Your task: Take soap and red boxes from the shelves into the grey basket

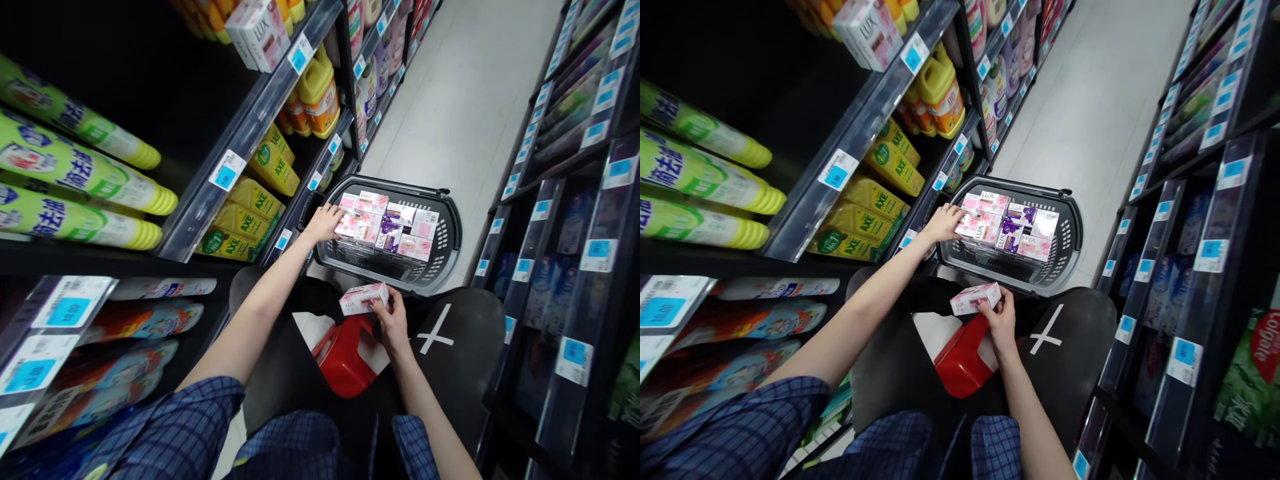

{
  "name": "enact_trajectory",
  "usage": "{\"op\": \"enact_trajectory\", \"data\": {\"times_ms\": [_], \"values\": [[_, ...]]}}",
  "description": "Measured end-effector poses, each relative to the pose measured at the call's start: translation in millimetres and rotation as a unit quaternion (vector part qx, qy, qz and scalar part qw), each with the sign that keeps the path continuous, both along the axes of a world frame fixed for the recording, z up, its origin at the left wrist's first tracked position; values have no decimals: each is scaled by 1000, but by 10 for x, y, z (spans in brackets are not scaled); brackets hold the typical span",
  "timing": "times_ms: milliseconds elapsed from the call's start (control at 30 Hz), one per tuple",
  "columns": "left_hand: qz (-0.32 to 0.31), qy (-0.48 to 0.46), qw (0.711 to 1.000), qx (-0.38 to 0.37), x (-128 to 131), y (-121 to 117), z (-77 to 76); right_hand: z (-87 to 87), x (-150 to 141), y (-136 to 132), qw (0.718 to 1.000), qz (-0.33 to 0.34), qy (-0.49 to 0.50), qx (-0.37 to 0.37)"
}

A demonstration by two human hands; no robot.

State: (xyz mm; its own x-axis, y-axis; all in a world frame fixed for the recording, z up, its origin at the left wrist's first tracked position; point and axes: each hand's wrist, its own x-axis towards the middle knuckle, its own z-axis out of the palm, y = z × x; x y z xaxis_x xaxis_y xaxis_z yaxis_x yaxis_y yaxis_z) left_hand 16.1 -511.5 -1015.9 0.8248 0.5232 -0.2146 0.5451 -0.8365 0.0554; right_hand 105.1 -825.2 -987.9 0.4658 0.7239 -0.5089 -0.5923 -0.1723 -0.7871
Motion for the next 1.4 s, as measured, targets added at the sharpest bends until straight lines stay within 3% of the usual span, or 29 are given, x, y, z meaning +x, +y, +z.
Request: {"op": "enact_trajectory", "data": {"times_ms": [567,700,833,867,933,1033,1100,1167,1233,1333,1400], "values": [[-1,-46,999,-25,-59,-2,-177,20,-14,19,1000,6,5,0],[10,-64,997,-33,-39,3,-142,24,-9,22,1000,1,10,2],[97,-196,974,-54,-65,-167,161,66,17,37,1000,-8,19,9],[130,-244,957,-87,-97,-266,281,82,24,46,1000,-7,21,15],[152,-298,914,-231,-198,-528,538,123,37,71,999,4,30,33],[77,-220,829,-509,-412,-990,878,205,47,114,996,29,51,66],[36,-156,785,-599,-546,-1252,1035,263,50,132,992,53,76,85],[26,-130,766,-629,-639,-1434,1144,307,51,132,983,94,124,101],[26,-125,771,-624,-681,-1548,1230,328,49,116,966,150,176,112],[-6,-142,825,-546,-655,-1672,1362,336,34,79,942,220,219,125],[-43,-146,863,-481,-604,-1766,1452,351,23,61,941,223,224,125]]}}
